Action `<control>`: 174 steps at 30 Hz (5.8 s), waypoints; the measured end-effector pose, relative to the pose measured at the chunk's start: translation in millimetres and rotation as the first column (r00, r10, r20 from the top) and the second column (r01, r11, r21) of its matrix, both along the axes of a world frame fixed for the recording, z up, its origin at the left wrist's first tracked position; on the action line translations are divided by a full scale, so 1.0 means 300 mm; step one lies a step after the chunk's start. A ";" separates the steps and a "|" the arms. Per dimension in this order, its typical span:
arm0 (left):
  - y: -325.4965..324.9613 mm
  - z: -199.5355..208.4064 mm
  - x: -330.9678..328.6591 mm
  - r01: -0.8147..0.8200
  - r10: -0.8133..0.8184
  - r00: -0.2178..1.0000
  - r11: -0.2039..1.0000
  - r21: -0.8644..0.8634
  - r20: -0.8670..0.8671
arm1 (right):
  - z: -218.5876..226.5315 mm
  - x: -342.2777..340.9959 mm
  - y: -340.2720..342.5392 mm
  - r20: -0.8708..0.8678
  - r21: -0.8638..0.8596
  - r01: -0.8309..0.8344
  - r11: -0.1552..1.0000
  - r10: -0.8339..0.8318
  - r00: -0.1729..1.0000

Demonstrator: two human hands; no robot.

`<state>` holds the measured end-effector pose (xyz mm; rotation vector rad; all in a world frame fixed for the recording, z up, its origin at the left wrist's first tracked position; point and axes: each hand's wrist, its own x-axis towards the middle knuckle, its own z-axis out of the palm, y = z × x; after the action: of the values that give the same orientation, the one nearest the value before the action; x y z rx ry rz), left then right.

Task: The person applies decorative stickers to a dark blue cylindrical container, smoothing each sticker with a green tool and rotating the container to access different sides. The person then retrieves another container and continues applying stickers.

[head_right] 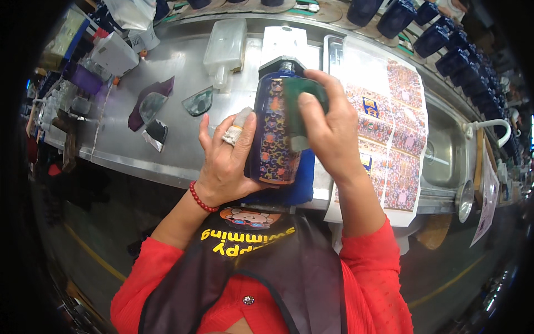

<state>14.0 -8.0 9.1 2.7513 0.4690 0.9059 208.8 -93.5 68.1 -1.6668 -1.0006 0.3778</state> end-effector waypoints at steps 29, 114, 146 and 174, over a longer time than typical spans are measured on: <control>-0.034 -0.011 0.008 -0.033 0.034 0.999 0.999 -0.024 0.034 | -0.091 -0.123 -0.149 0.053 0.055 0.080 0.995 -0.083 0.995; 0.076 0.049 0.147 0.092 -0.061 0.992 0.946 -0.311 0.108 | -0.219 -0.097 -0.269 -0.202 -0.001 0.005 1.000 -0.006 0.979; -0.003 -0.079 -0.050 0.011 -0.023 0.996 0.991 -0.136 -0.086 | -0.002 -0.066 -0.187 0.709 -0.006 -0.599 0.800 0.426 0.562; 0.047 -0.176 -0.055 0.124 -0.177 0.972 0.943 -0.308 -0.151 | -0.206 -0.027 -0.334 0.351 0.168 -0.304 0.938 0.231 0.908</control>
<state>-2.4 6.0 -43.6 2.5570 0.3804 0.5089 200.7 -193.8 6.3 -1.4173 -1.4757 0.1621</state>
